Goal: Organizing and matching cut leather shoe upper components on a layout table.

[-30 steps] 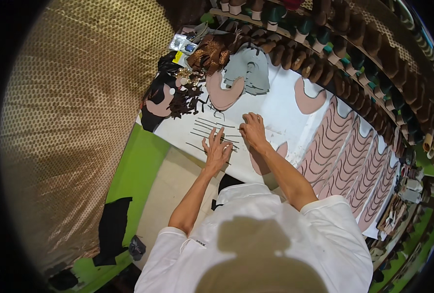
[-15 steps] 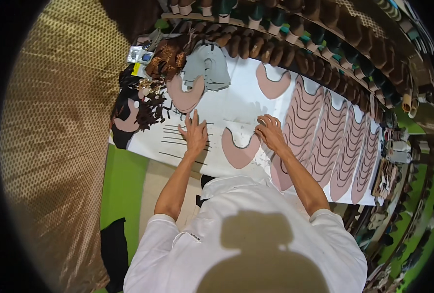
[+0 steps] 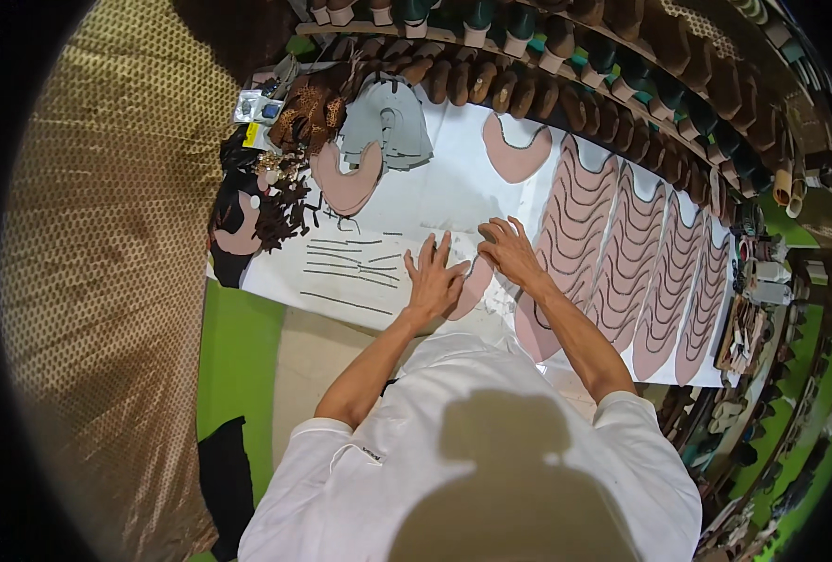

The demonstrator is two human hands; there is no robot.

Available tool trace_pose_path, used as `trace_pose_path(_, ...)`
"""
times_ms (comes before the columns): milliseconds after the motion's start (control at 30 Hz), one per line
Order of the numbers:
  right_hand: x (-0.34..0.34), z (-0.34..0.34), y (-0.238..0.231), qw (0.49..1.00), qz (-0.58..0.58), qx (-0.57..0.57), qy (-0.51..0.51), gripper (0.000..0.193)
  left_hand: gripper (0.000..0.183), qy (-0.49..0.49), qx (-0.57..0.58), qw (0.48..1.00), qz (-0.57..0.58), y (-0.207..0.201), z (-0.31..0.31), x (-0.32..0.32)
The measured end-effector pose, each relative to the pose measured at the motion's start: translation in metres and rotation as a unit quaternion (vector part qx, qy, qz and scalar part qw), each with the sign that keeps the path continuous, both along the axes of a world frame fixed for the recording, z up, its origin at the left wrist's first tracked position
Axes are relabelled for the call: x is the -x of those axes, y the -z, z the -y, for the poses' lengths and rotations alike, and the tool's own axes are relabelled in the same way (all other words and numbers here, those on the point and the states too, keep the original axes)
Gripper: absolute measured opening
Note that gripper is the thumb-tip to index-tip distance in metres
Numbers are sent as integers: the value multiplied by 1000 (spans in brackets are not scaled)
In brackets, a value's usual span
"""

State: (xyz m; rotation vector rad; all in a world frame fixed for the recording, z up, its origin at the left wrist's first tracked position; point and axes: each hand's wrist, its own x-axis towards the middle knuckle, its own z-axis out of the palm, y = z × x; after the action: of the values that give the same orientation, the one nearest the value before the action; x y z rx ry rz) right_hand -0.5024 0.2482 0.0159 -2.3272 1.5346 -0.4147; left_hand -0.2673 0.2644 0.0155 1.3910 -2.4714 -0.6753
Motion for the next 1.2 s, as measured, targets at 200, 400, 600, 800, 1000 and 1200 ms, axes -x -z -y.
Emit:
trace_pose_path(200,1,3,0,1000,-5,21,-19,6,32,9,8,1000,-2,5,-1,9)
trace_pose_path(400,2,8,-5,998,-27,31,-44,4,32,13,11,1000,-5,5,0,11)
trace_pose_path(600,3,7,-3,998,-29,35,-44,4,34,12,9,1000,-7,4,2,13)
trace_pose_path(800,1,4,0,998,-33,37,-28,5,37,16,15,1000,14,6,2,17)
trace_pose_path(1000,13,-1,-7,994,56,19,92,15,39,29,20,999,38,6,5,15)
trace_pose_path(1200,21,-14,-6,982,92,26,161,20,44,29,18,997,65,5,3,17)
